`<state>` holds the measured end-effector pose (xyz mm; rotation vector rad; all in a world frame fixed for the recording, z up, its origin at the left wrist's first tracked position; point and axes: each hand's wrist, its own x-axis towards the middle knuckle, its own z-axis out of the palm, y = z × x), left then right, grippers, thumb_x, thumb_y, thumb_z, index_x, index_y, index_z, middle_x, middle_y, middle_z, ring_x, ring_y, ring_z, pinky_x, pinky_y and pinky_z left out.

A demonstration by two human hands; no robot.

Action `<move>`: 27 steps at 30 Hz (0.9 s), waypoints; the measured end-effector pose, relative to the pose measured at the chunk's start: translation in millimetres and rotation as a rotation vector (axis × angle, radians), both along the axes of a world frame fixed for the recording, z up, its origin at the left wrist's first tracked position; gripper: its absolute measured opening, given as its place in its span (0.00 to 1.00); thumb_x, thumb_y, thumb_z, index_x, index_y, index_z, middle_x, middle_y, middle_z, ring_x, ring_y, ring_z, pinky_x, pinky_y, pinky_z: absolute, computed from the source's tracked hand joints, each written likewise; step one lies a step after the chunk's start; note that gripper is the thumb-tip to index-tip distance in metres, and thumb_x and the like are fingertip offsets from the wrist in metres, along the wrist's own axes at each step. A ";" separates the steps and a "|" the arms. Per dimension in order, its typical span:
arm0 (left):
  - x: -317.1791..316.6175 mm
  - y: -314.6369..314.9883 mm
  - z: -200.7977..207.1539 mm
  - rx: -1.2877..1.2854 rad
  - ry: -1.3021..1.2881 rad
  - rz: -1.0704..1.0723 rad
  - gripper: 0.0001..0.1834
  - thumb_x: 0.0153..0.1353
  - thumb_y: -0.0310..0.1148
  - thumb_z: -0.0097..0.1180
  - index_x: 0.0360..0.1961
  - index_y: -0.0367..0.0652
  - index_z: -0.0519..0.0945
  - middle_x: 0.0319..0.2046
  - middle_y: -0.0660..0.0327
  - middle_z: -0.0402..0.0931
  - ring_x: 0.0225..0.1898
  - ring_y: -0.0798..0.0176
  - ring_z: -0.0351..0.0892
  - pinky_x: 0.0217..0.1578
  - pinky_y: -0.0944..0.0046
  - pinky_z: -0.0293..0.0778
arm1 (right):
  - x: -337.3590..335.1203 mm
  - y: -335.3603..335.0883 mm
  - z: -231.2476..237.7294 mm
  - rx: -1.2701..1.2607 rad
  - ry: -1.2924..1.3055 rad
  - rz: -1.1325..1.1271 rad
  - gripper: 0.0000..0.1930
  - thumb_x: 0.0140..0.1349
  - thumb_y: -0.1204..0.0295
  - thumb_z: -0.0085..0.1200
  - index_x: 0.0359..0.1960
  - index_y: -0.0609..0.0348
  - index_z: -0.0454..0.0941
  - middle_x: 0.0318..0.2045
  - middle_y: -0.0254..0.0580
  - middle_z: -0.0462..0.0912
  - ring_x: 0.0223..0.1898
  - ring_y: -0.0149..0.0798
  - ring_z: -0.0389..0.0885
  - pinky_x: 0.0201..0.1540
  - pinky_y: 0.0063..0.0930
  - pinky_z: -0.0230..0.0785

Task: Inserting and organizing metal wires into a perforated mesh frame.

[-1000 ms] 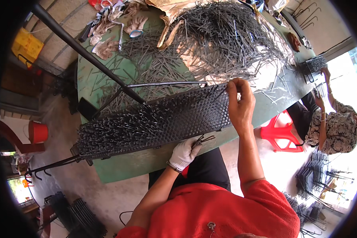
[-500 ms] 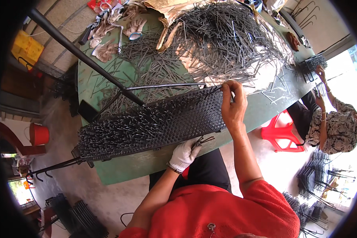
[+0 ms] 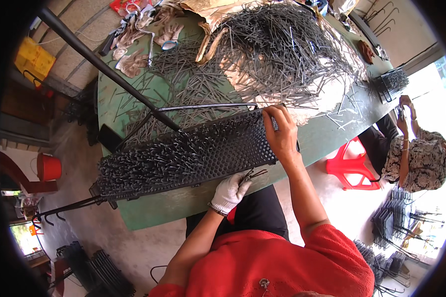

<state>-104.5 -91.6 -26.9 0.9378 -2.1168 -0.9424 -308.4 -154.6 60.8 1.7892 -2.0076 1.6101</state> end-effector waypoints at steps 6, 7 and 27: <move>0.9 0.3 -0.1 0.014 0.072 0.003 0.12 0.59 0.37 0.57 0.38 0.40 0.75 0.23 0.51 0.77 0.24 0.45 0.78 0.25 0.53 0.73 | -3.0 1.9 12.5 -0.014 0.204 0.033 0.06 0.52 0.79 0.59 0.33 0.61 0.78 0.32 0.44 0.78 0.34 0.46 0.77 0.40 0.36 0.67; 1.2 0.5 0.0 0.017 0.058 0.001 0.12 0.60 0.37 0.57 0.38 0.39 0.75 0.23 0.51 0.77 0.25 0.45 0.78 0.26 0.53 0.73 | -3.1 2.5 14.1 -0.006 0.227 0.072 0.06 0.52 0.79 0.59 0.33 0.61 0.78 0.32 0.43 0.78 0.34 0.45 0.77 0.39 0.36 0.67; 6.7 9.8 -16.7 0.340 0.176 0.040 0.16 0.64 0.39 0.49 0.43 0.37 0.72 0.22 0.67 0.76 0.23 0.75 0.75 0.26 0.72 0.72 | 25.4 104.7 10.9 0.510 -0.464 0.459 0.12 0.56 0.71 0.63 0.40 0.64 0.81 0.34 0.41 0.81 0.33 0.30 0.77 0.36 0.24 0.69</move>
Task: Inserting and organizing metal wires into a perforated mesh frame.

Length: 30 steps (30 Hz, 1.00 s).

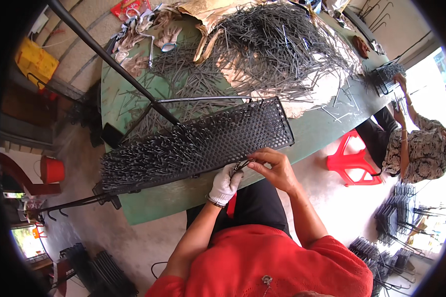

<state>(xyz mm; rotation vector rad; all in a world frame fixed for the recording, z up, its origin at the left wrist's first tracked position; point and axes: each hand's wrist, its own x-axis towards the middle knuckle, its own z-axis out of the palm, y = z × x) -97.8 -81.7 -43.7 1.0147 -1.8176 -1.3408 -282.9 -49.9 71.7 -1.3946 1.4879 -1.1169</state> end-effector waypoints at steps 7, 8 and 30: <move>-8.0 9.9 26.3 0.135 0.063 -0.048 0.12 0.65 0.38 0.49 0.41 0.39 0.73 0.20 0.65 0.75 0.19 0.72 0.72 0.21 0.71 0.70 | 15.1 11.5 -13.8 -0.108 -0.091 -0.167 0.09 0.60 0.76 0.58 0.40 0.66 0.80 0.35 0.40 0.82 0.35 0.29 0.79 0.39 0.23 0.71; -14.0 15.1 37.0 0.243 0.090 -0.027 0.11 0.65 0.37 0.50 0.41 0.41 0.74 0.19 0.63 0.75 0.18 0.69 0.72 0.21 0.68 0.69 | 14.2 13.5 -14.7 -0.100 -0.151 -0.242 0.09 0.60 0.76 0.58 0.41 0.66 0.79 0.35 0.39 0.82 0.34 0.28 0.79 0.38 0.22 0.72; -45.3 18.6 97.8 1.042 0.545 0.070 0.11 0.64 0.37 0.54 0.40 0.40 0.75 0.30 0.58 0.78 0.24 0.71 0.77 0.22 0.71 0.76 | -63.6 -97.0 -1.4 -0.721 0.500 -0.437 0.09 0.58 0.79 0.56 0.42 0.61 0.79 0.30 0.44 0.79 0.29 0.42 0.79 0.33 0.29 0.71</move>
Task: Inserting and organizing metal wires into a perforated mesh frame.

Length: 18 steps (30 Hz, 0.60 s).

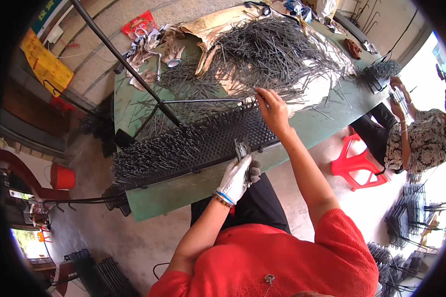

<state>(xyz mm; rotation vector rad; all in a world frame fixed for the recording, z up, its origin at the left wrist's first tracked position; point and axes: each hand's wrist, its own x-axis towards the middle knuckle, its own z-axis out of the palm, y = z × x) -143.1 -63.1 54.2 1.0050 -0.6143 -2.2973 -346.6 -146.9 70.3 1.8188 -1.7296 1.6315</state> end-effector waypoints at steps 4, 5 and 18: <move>2.7 -1.7 -3.5 0.030 -0.056 -0.015 0.10 0.65 0.36 0.53 0.40 0.40 0.74 0.31 0.58 0.79 0.27 0.69 0.79 0.26 0.68 0.79 | 0.9 -0.3 -5.7 -0.023 0.100 0.029 0.09 0.57 0.77 0.56 0.40 0.60 0.78 0.30 0.44 0.79 0.31 0.47 0.78 0.35 0.36 0.70; 3.6 -2.4 -4.3 0.034 -0.055 -0.014 0.10 0.65 0.36 0.53 0.40 0.40 0.74 0.31 0.58 0.79 0.27 0.69 0.79 0.26 0.68 0.79 | 1.4 0.1 -6.9 -0.018 0.101 0.030 0.09 0.57 0.77 0.56 0.40 0.60 0.78 0.30 0.44 0.79 0.31 0.47 0.78 0.35 0.36 0.70; 4.0 -3.4 -2.9 0.008 -0.110 -0.092 0.10 0.65 0.39 0.52 0.42 0.46 0.74 0.29 0.61 0.79 0.23 0.70 0.78 0.21 0.71 0.76 | -1.4 -1.5 -7.5 0.145 0.422 0.127 0.11 0.56 0.78 0.54 0.41 0.59 0.79 0.28 0.40 0.78 0.31 0.44 0.76 0.37 0.36 0.67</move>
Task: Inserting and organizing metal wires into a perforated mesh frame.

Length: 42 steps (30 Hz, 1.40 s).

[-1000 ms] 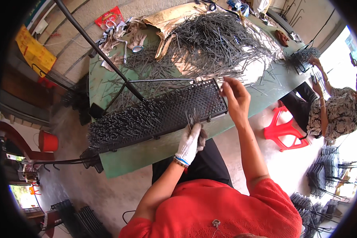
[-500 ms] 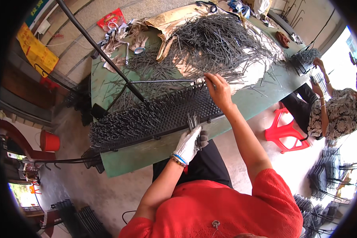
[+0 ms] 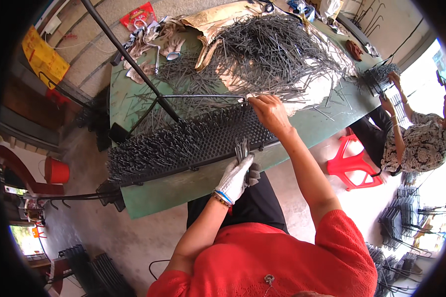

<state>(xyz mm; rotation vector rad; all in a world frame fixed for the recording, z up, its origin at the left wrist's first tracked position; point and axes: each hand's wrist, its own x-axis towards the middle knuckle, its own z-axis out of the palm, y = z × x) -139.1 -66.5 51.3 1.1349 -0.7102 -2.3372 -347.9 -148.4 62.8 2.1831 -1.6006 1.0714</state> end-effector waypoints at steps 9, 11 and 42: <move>1.3 1.3 12.0 -0.113 0.030 0.020 0.10 0.67 0.38 0.50 0.45 0.47 0.73 0.28 0.63 0.78 0.21 0.73 0.76 0.19 0.74 0.70 | 24.3 45.1 23.1 0.494 -0.628 0.031 0.13 0.58 0.63 0.60 0.35 0.63 0.82 0.30 0.44 0.81 0.28 0.38 0.79 0.31 0.32 0.69; 0.1 1.3 14.5 -0.138 0.052 0.027 0.11 0.66 0.39 0.51 0.45 0.47 0.73 0.27 0.64 0.77 0.21 0.75 0.75 0.20 0.75 0.70 | 29.0 56.6 22.5 0.602 -0.694 0.036 0.16 0.58 0.61 0.62 0.34 0.65 0.83 0.27 0.40 0.82 0.26 0.30 0.77 0.29 0.27 0.68; -3.9 -4.4 2.9 0.029 0.033 -0.021 0.11 0.66 0.39 0.51 0.46 0.46 0.75 0.29 0.62 0.79 0.25 0.68 0.79 0.24 0.70 0.77 | -4.8 -13.1 4.6 -0.155 -0.295 -0.110 0.08 0.55 0.73 0.61 0.37 0.58 0.80 0.28 0.39 0.81 0.29 0.42 0.78 0.35 0.33 0.69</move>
